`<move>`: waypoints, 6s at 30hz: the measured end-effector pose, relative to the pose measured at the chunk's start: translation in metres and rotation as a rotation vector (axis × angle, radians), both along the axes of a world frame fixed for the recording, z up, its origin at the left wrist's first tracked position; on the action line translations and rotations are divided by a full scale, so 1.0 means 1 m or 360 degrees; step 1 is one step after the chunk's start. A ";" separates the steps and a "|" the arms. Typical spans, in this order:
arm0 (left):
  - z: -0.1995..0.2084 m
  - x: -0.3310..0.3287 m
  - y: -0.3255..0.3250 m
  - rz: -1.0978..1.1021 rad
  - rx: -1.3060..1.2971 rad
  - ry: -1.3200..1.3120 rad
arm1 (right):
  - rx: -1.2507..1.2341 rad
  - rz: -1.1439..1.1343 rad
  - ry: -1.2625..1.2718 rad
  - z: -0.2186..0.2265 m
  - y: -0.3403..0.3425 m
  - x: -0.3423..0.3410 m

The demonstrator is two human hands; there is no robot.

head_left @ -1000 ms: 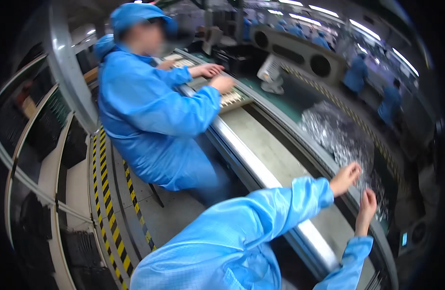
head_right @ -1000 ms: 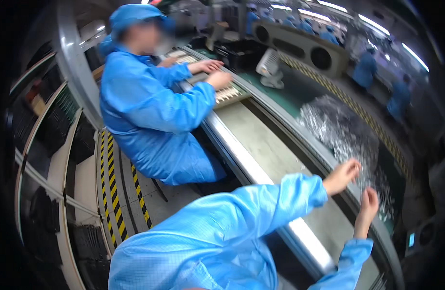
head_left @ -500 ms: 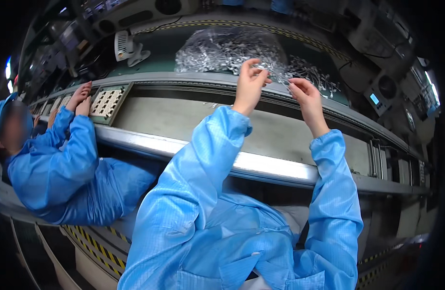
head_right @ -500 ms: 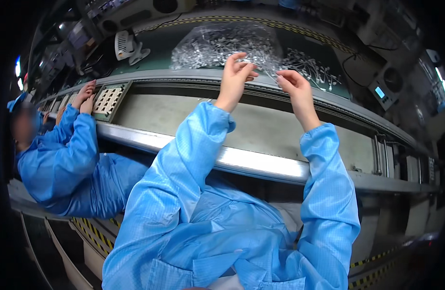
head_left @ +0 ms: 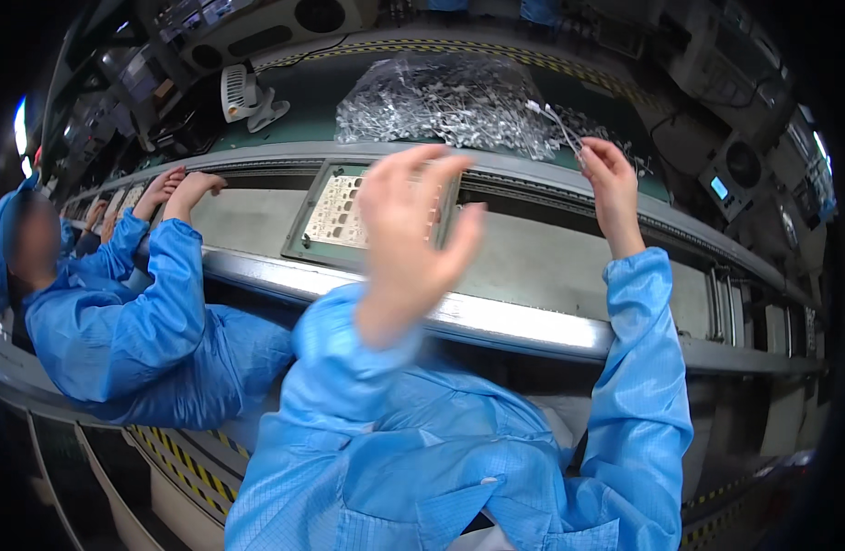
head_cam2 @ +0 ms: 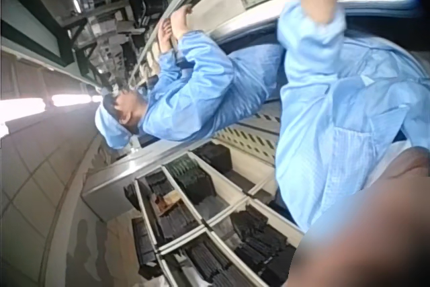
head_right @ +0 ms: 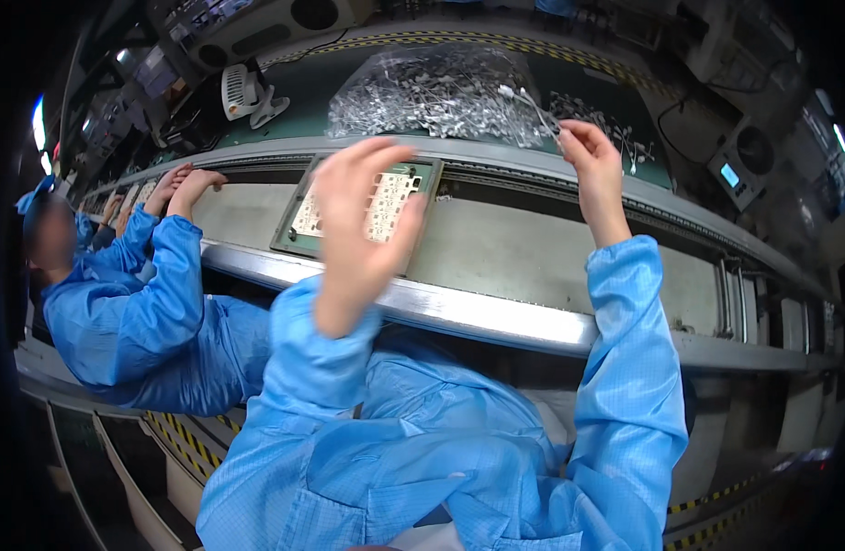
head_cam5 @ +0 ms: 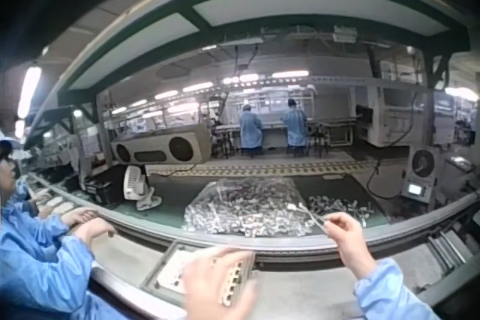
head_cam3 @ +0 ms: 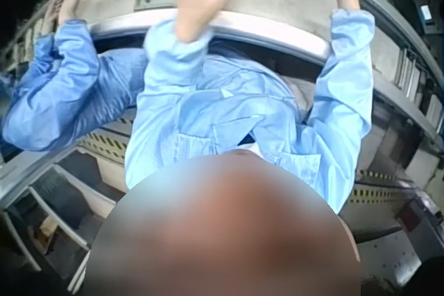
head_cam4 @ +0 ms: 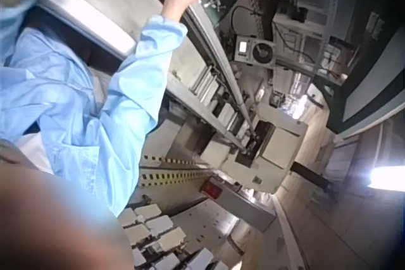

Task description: The recorder is manually assembling small components into a circuit board housing at a workstation.

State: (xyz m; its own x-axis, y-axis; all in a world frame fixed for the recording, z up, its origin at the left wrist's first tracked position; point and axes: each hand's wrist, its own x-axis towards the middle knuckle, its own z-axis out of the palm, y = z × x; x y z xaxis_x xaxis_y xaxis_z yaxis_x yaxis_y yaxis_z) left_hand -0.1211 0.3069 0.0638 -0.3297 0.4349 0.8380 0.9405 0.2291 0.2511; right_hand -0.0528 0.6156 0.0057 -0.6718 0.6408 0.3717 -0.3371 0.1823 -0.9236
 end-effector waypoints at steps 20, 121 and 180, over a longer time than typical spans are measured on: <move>-0.040 -0.062 0.020 0.0493 -0.1244 -0.0480 | 0.0080 0.0496 -0.0136 0.010 -0.034 0.001; -0.075 -0.099 0.082 -0.0284 -0.0609 -0.0937 | 0.1565 -0.0032 -0.0728 0.002 -0.040 -0.005; -0.083 -0.099 0.081 -0.0234 -0.0773 -0.0204 | 0.2004 -0.0917 -0.0906 -0.027 0.101 -0.020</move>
State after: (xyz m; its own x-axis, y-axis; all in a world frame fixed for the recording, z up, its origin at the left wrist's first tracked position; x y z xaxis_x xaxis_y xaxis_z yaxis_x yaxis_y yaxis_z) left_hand -0.2198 0.3879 -0.0187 -0.3227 0.8128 0.4850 0.9401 0.2157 0.2640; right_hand -0.0725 0.7166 -0.0210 -0.6859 0.3283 0.6494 0.3975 0.9166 -0.0436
